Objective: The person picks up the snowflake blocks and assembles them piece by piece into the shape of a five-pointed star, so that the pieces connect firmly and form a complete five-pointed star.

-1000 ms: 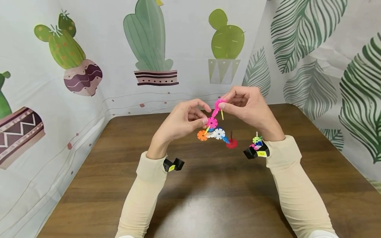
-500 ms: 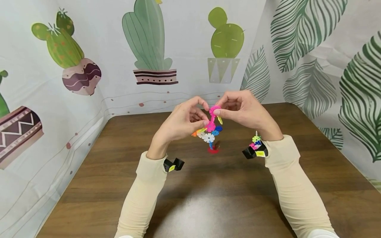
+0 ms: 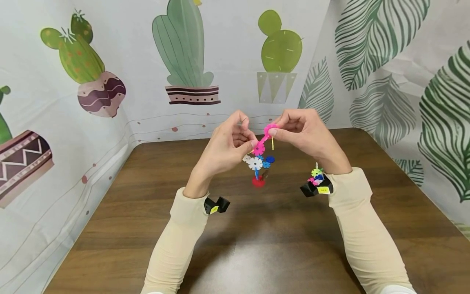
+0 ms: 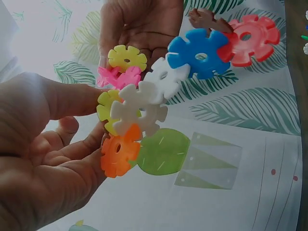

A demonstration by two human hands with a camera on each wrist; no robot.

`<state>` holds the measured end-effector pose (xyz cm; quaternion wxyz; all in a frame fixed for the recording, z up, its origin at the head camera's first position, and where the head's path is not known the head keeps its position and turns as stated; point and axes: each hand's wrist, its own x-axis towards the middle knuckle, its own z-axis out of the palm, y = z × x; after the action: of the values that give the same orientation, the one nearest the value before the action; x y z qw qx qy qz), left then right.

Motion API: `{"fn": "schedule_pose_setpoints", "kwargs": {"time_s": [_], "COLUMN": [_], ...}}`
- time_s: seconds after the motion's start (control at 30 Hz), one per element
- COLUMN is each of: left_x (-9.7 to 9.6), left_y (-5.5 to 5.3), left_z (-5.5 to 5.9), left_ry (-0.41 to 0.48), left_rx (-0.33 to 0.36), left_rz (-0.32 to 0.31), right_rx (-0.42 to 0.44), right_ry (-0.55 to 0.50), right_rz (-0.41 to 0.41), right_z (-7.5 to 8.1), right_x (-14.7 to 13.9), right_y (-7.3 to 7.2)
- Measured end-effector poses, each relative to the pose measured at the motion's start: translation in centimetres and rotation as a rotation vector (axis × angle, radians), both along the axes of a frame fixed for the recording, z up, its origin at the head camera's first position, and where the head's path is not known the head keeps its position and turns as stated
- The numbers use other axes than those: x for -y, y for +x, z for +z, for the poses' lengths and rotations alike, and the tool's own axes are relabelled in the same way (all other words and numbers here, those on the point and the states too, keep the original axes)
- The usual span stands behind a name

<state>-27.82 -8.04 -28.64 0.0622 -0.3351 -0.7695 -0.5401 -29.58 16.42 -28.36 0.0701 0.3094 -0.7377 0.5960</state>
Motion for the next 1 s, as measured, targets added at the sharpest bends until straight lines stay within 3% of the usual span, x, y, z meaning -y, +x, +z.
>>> {"fn": "schedule_pose_setpoints", "kwargs": {"time_s": [0.43, 0.8, 1.0], "left_x": [-1.1, -1.5, -1.5], "left_y": [-0.1, 0.1, 0.0], "left_z": [-0.3, -0.6, -0.6], "left_ry": [-0.037, 0.003, 0.052], "left_rx": [-0.078, -0.077, -0.091], "left_rz": [-0.005, 0.055, 0.046], "right_rx": [-0.009, -0.004, 0.005], "right_ry": [0.026, 0.018, 0.029], "right_rz": [-0.004, -0.047, -0.069], "right_z": [-0.1, 0.1, 0.2], "right_x": [-0.7, -0.5, -0.4], "right_y": [0.1, 0.1, 0.2]}}
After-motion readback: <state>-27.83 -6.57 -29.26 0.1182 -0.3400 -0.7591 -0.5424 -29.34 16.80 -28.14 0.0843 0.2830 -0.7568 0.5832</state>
